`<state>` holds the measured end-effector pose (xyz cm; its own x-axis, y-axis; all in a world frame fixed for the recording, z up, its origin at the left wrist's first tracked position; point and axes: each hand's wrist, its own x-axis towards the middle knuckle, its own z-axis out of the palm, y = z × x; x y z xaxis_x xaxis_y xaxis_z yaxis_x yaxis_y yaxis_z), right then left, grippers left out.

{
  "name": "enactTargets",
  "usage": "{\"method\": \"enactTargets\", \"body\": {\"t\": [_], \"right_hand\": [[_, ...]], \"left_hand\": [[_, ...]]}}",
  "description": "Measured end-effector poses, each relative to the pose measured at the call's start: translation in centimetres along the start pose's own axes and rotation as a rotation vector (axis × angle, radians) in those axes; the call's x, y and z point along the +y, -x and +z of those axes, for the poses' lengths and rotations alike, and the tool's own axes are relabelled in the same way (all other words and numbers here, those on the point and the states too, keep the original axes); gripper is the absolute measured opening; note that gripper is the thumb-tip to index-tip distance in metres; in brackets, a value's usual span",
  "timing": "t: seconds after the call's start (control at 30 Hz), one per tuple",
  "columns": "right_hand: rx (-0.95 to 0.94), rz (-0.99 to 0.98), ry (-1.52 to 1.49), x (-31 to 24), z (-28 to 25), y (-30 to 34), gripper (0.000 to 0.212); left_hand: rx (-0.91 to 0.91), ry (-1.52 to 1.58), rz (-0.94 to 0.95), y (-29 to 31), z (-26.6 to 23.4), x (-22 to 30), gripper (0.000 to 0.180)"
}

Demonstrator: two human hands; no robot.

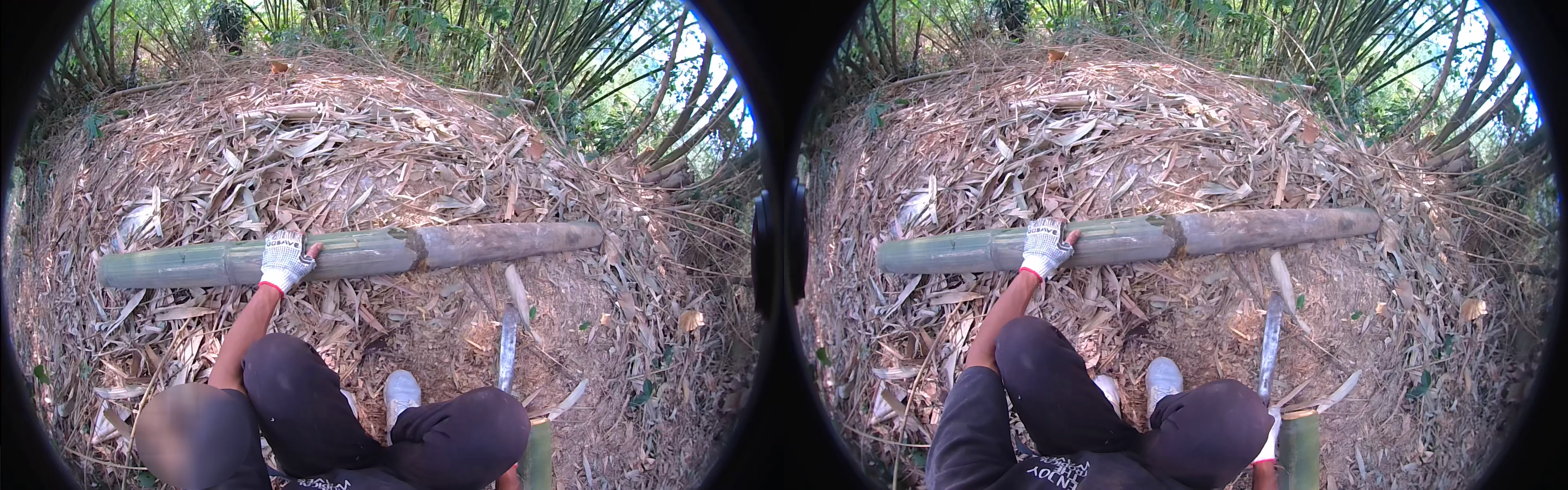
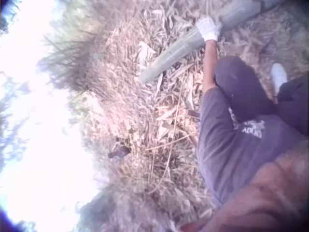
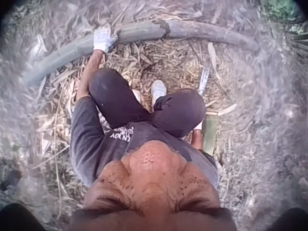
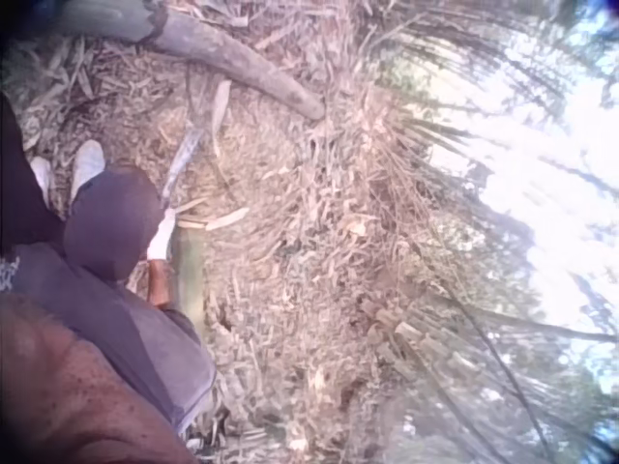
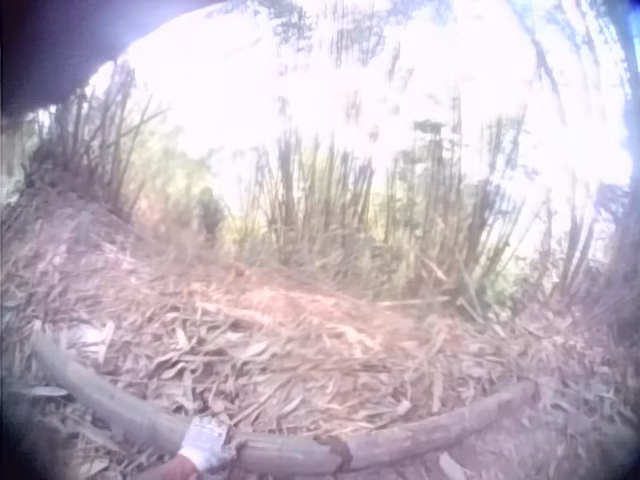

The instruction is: The person sits on the ground in a bamboo grove and uses a large machete to chop a long bamboo stalk into smaller sections. They repeatedly strike the bamboo at a specific point until it splits, then reposition the stalk to continue cutting.

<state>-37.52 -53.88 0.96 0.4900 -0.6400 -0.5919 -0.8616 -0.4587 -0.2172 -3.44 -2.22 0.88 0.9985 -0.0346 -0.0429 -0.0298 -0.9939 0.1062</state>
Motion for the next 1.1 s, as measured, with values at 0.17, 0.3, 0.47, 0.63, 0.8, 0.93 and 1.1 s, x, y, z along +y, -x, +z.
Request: {"method": "enactTargets", "body": {"t": [0.17, 0.3, 0.47, 0.63, 0.8, 0.93, 1.1], "right_hand": [[0.245, -0.149, 0.206, -2.0, 1.7, 1.7, 0.026], [0.294, -0.446, 0.118, -9.1, 2.7, 1.7, 0.028], [0.129, -0.670, -0.238, -22.3, 3.0, 0.8, 0.030], [0.199, -0.954, -0.582, -31.4, 0.8, 3.4, 0.028], [0.141, -0.858, -0.492, -29.4, 5.8, -0.8, 0.025], [-0.019, -0.609, -0.065, -26.3, 10.1, -7.1, 0.030], [0.017, -0.623, -0.023, -25.4, 9.3, -5.7, 0.029]], "left_hand": [[-0.190, -0.002, -0.073, -3.3, -1.8, -0.1, 0.066], [-0.262, 0.034, -0.081, -5.9, -1.7, -0.5, 0.065], [-0.221, -0.044, 0.057, -6.5, -1.0, -0.6, 0.065], [-0.235, -0.062, 0.042, -5.9, -1.0, -1.0, 0.068], [-0.225, -0.047, 0.010, -6.3, -0.6, -1.1, 0.068], [-0.214, -0.049, 0.014, -6.8, -1.5, -0.7, 0.064], [-0.081, 0.013, 0.159, -3.2, -1.3, -1.0, 0.073]]}}
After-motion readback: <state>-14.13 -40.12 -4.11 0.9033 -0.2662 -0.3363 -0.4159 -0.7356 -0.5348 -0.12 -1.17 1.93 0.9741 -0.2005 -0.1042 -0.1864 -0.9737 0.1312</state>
